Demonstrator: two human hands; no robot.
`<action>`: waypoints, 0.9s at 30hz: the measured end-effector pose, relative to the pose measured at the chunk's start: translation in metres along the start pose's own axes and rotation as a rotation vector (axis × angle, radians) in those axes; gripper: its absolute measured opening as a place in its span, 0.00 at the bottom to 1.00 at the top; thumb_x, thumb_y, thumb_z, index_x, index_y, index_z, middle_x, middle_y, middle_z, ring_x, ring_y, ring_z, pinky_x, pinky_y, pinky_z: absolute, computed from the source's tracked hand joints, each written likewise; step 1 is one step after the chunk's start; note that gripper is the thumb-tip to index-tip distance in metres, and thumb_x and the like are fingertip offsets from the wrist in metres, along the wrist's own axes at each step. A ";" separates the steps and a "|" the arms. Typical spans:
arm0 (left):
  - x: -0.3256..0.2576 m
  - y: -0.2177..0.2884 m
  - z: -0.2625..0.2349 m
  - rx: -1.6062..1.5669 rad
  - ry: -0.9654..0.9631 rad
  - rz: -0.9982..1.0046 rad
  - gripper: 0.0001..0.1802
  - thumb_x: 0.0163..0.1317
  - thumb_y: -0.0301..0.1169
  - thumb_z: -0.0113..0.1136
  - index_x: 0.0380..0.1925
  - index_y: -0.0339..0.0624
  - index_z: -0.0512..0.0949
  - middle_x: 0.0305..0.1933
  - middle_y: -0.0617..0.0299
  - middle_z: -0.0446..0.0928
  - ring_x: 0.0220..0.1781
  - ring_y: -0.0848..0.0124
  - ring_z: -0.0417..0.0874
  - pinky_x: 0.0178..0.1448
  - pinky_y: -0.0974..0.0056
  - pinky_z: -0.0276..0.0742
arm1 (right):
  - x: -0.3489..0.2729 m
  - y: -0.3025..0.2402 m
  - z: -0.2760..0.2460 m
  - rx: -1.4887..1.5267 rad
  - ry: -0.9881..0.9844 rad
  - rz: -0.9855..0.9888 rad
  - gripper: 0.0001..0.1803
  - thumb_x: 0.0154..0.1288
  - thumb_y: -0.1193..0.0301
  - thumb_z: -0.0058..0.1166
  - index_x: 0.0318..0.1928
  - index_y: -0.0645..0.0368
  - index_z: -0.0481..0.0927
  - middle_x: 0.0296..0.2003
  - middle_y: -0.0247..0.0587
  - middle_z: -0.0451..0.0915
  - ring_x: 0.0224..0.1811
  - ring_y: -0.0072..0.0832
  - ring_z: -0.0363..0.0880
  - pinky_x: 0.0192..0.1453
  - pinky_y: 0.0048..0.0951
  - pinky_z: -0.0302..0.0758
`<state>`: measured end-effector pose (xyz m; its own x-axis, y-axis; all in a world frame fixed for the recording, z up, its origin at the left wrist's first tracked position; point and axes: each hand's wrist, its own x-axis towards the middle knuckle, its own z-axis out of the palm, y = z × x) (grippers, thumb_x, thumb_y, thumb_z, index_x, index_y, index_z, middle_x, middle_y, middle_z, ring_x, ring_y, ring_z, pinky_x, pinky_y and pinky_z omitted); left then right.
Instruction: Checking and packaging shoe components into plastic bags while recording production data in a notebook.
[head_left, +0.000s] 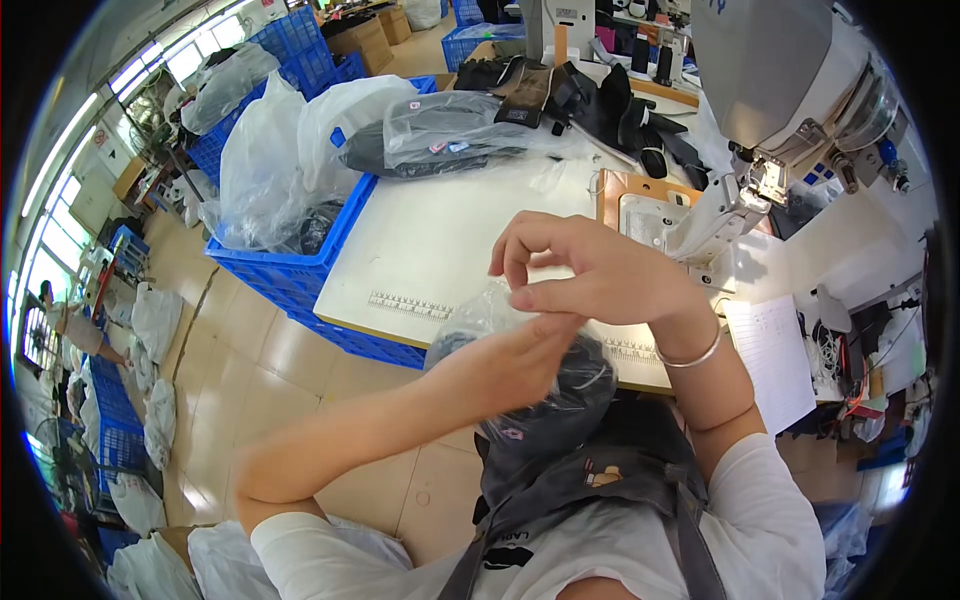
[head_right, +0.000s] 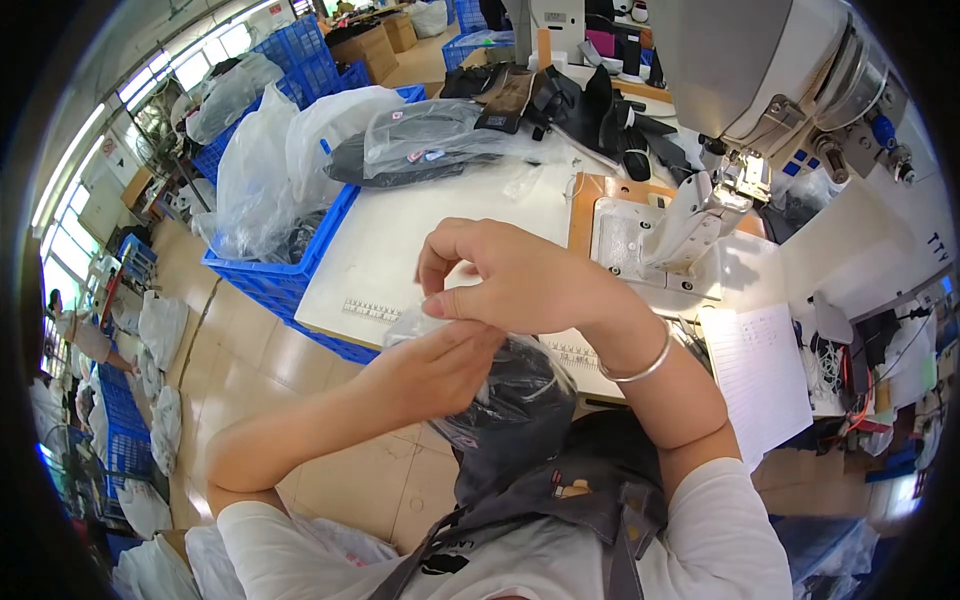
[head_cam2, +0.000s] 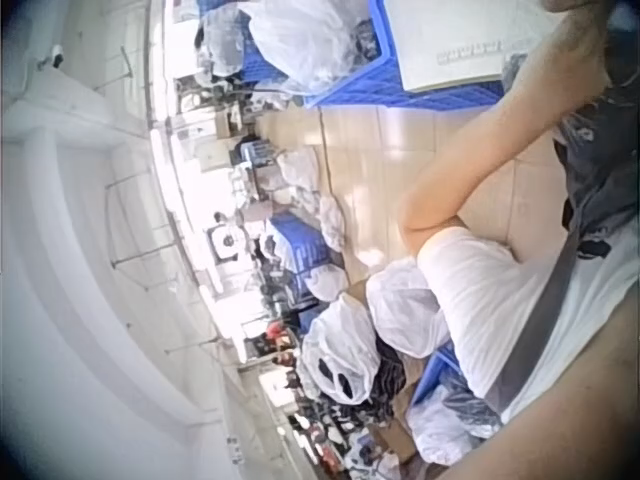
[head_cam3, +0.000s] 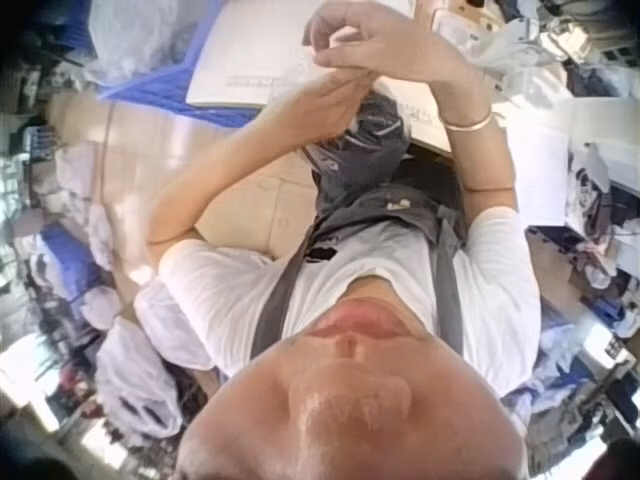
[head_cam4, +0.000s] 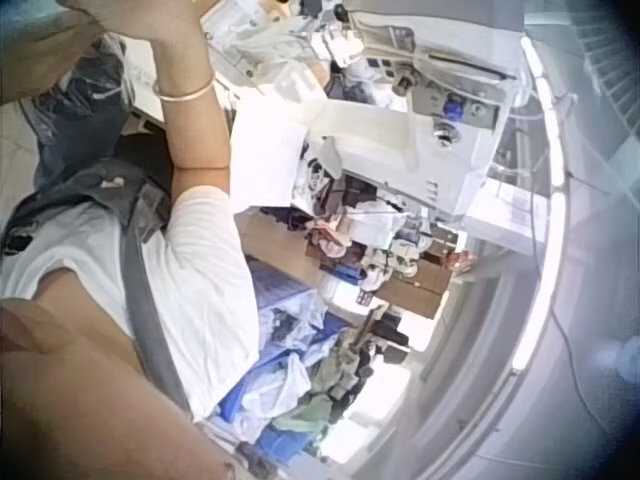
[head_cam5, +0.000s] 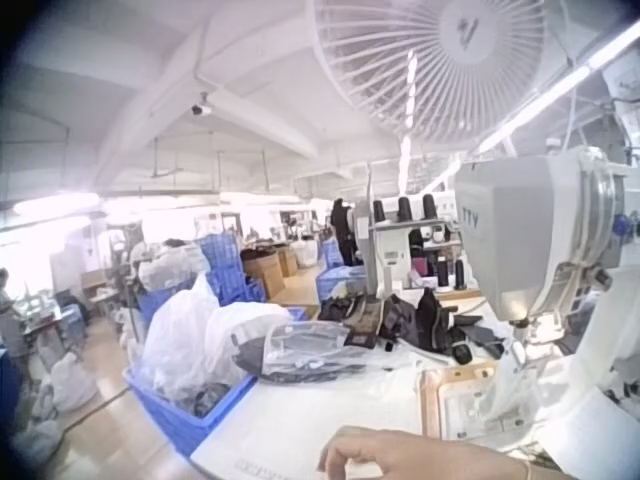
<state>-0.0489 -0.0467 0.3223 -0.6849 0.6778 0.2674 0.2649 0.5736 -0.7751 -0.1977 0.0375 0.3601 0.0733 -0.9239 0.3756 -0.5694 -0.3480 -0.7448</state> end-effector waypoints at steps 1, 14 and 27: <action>-0.002 0.001 0.008 0.084 -0.136 -0.003 0.17 0.45 0.31 0.51 0.34 0.35 0.79 0.35 0.59 0.76 0.51 0.62 0.73 0.67 0.58 0.53 | 0.001 0.001 -0.002 -0.005 0.000 -0.003 0.07 0.57 0.74 0.54 0.29 0.62 0.69 0.32 0.39 0.75 0.37 0.26 0.74 0.46 0.29 0.71; 0.003 -0.025 0.044 -1.398 -0.437 -0.743 0.35 0.46 0.32 0.67 0.52 0.35 0.61 0.39 0.49 0.76 0.43 0.51 0.77 0.46 0.56 0.71 | -0.045 -0.012 0.044 -0.148 0.428 0.197 0.18 0.46 0.77 0.64 0.39 0.60 0.74 0.31 0.37 0.71 0.33 0.23 0.73 0.32 0.22 0.75; 0.002 0.005 0.013 -0.917 -0.209 -0.879 0.36 0.44 0.24 0.60 0.57 0.40 0.60 0.34 0.51 0.78 0.34 0.57 0.80 0.32 0.58 0.72 | -0.040 -0.003 0.018 -0.358 0.433 -0.174 0.08 0.45 0.83 0.58 0.27 0.60 0.75 0.26 0.37 0.76 0.31 0.33 0.76 0.33 0.27 0.73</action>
<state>-0.0575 -0.0483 0.3111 -0.9372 -0.1237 0.3261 -0.0171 0.9501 0.3114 -0.1842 0.0725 0.3369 -0.1084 -0.6826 0.7227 -0.8255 -0.3433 -0.4480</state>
